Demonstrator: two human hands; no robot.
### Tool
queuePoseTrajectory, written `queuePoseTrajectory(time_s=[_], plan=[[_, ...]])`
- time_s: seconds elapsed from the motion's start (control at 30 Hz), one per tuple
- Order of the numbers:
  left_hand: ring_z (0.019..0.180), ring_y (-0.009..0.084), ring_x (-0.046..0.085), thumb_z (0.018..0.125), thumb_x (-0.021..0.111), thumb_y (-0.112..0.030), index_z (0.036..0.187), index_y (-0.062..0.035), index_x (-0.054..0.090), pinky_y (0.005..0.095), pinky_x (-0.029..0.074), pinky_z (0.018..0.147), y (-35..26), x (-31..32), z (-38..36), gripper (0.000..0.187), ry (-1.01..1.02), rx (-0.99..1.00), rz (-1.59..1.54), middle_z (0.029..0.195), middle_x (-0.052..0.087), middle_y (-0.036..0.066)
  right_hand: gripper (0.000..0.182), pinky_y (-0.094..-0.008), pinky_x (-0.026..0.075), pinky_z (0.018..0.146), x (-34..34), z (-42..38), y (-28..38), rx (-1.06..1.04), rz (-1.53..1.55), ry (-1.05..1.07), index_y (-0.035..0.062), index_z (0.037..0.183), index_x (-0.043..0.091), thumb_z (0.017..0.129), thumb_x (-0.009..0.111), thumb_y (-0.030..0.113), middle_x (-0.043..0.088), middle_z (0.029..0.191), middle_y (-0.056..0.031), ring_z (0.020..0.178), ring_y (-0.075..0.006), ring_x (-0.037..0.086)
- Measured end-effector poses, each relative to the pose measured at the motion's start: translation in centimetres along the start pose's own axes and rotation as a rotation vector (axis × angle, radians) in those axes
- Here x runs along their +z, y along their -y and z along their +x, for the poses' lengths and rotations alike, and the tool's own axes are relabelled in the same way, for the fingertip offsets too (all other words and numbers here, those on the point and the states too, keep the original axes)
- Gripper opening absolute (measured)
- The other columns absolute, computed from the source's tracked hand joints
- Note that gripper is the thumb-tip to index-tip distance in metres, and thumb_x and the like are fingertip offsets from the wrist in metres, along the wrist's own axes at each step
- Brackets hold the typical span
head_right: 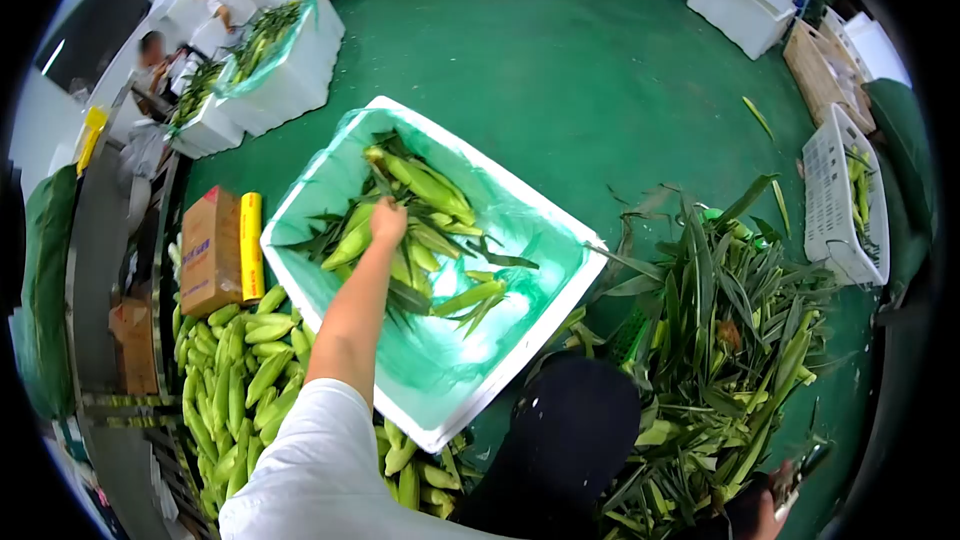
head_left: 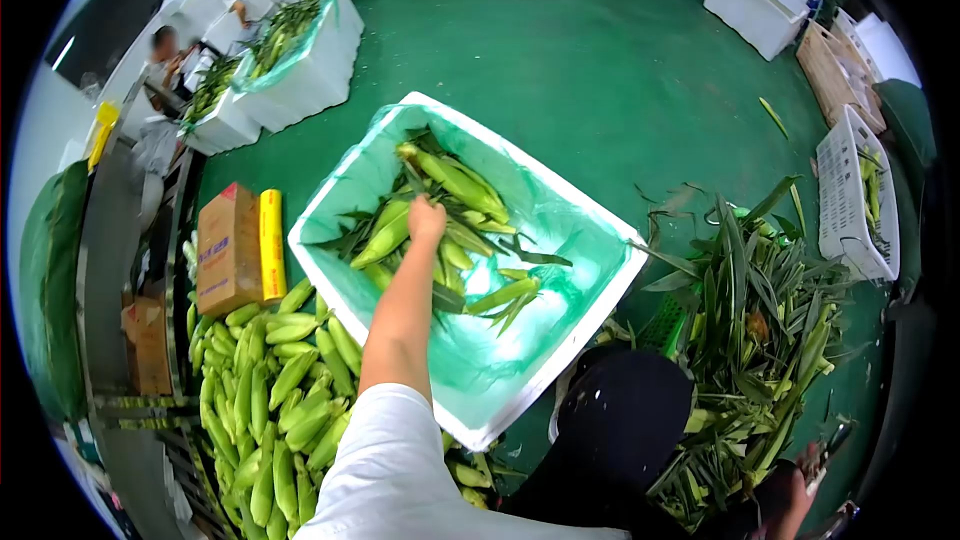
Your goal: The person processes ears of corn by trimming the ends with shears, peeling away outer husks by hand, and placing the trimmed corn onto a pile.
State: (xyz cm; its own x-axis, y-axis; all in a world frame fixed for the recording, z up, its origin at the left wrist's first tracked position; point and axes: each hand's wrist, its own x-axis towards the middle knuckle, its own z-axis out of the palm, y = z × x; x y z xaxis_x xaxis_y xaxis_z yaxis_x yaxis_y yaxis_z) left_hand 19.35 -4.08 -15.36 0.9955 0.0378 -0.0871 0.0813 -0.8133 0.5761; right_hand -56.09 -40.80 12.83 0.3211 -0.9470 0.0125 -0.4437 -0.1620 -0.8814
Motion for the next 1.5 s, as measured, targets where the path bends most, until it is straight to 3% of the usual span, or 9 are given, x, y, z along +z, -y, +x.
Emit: queuePoseTrajectory(time_s=[0.1, 0.2, 0.6, 0.67, 0.73, 0.9, 1.03, 1.27, 1.5], plan=[[0.119, 0.0428, 0.051, 0.085, 0.064, -0.031, 0.119, 0.004, 0.057, 0.0488, 0.042, 0.101, -4.1, 2.4, 4.9, 0.049, -0.088, -0.059, 0.013, 0.126, 0.054, 0.026, 0.051, -0.0445, 0.036, 0.109, 1.4, -2.5, 6.0, 0.309, 0.118, 0.044, -0.0008, 0.133, 0.048, 0.087, 0.06, 0.018, 0.053, 0.135, -0.017, 0.127, -0.0325, 0.048], [0.151, 0.0368, 0.0, 0.079, 0.063, -0.071, 0.152, -0.0022, 0.028, 0.0668, 0.014, 0.114, -7.9, 2.3, 5.7, 0.107, -0.012, -0.614, 0.116, 0.164, -0.001, 0.017, 0.05, -0.0444, 0.036, 0.108, 2.8, -3.0, 7.8, 0.425, 0.127, 0.093, -0.0008, 0.133, 0.049, 0.088, 0.059, 0.019, 0.054, 0.134, -0.0167, 0.126, -0.0318, 0.049], [0.134, 0.0472, 0.036, 0.062, 0.081, -0.042, 0.139, 0.0067, 0.038, 0.0489, 0.028, 0.115, -3.2, 10.6, -2.0, 0.1, 0.228, 0.024, -0.262, 0.149, 0.031, 0.033, 0.048, -0.0442, 0.037, 0.106, 11.3, -0.1, 9.1, 0.533, 0.16, 0.288, -0.0005, 0.131, 0.051, 0.092, 0.057, 0.025, 0.057, 0.13, -0.0156, 0.122, -0.0289, 0.052], [0.128, 0.0447, 0.04, 0.067, 0.08, -0.031, 0.138, 0.0046, 0.037, 0.0508, 0.03, 0.111, -1.5, 17.0, -10.8, 0.091, -0.14, 0.24, -0.231, 0.138, 0.043, 0.03, 0.047, -0.0442, 0.038, 0.106, 11.8, -0.2, 9.2, 0.527, 0.221, 0.323, -0.0005, 0.131, 0.051, 0.092, 0.056, 0.026, 0.057, 0.129, -0.0154, 0.122, -0.0285, 0.052], [0.122, 0.0382, 0.052, 0.072, 0.078, -0.027, 0.139, -0.0028, 0.04, 0.0452, 0.042, 0.102, -4.3, 15.0, -19.2, 0.081, 0.371, -0.036, -0.777, 0.13, 0.054, 0.024, 0.047, -0.0442, 0.038, 0.106, 11.3, -0.9, 9.4, 0.515, 0.286, 0.344, -0.0005, 0.131, 0.051, 0.093, 0.056, 0.027, 0.058, 0.128, -0.0152, 0.121, -0.028, 0.053], [0.101, 0.0309, 0.066, 0.078, 0.077, -0.03, 0.13, 0.0001, 0.049, 0.0398, 0.053, 0.086, -6.0, 9.9, -22.5, 0.066, 0.696, 0.119, -0.375, 0.106, 0.066, 0.018, 0.047, -0.0441, 0.038, 0.105, 7.2, -3.9, 8.5, 0.504, 0.501, 0.354, -0.0004, 0.13, 0.052, 0.095, 0.055, 0.029, 0.059, 0.127, -0.0147, 0.12, -0.0268, 0.054], [0.083, 0.023, 0.067, 0.086, 0.068, -0.032, 0.122, -0.0016, 0.055, 0.0387, 0.057, 0.071, -11.5, -3.9, -22.1, 0.049, 0.713, -0.28, -0.967, 0.1, 0.066, 0.013, 0.046, -0.044, 0.039, 0.104, 2.5, -6.6, 6.7, 0.488, 0.723, 0.338, -0.0003, 0.13, 0.053, 0.096, 0.054, 0.031, 0.06, 0.125, -0.0144, 0.118, -0.0258, 0.055], [0.089, 0.0234, 0.067, 0.087, 0.069, -0.033, 0.123, -0.0012, 0.05, 0.0386, 0.057, 0.076, -30.8, -23.1, -35.7, 0.052, 1.083, 0.181, -1.243, 0.111, 0.062, 0.012, 0.053, -0.0418, 0.043, 0.101, 1.2, -7.2, 3.6, 0.469, 0.916, 0.414, -0.0003, 0.13, 0.049, 0.084, 0.064, 0.018, 0.059, 0.122, -0.0158, 0.114, -0.0293, 0.057], [0.09, 0.0186, 0.065, 0.082, 0.078, -0.019, 0.136, -0.0007, 0.045, 0.0347, 0.054, 0.081, -35.9, -14.2, -53.4, 0.066, 1.267, 0.349, -0.575, 0.11, 0.064, 0.01, 0.082, -0.0431, 0.042, 0.102, -1.5, -6.8, 7.2, -0.124, 0.148, 0.483, -0.0026, 0.138, 0.039, 0.077, 0.079, 0.033, 0.053, 0.128, -0.0222, 0.119, -0.0351, 0.053]])
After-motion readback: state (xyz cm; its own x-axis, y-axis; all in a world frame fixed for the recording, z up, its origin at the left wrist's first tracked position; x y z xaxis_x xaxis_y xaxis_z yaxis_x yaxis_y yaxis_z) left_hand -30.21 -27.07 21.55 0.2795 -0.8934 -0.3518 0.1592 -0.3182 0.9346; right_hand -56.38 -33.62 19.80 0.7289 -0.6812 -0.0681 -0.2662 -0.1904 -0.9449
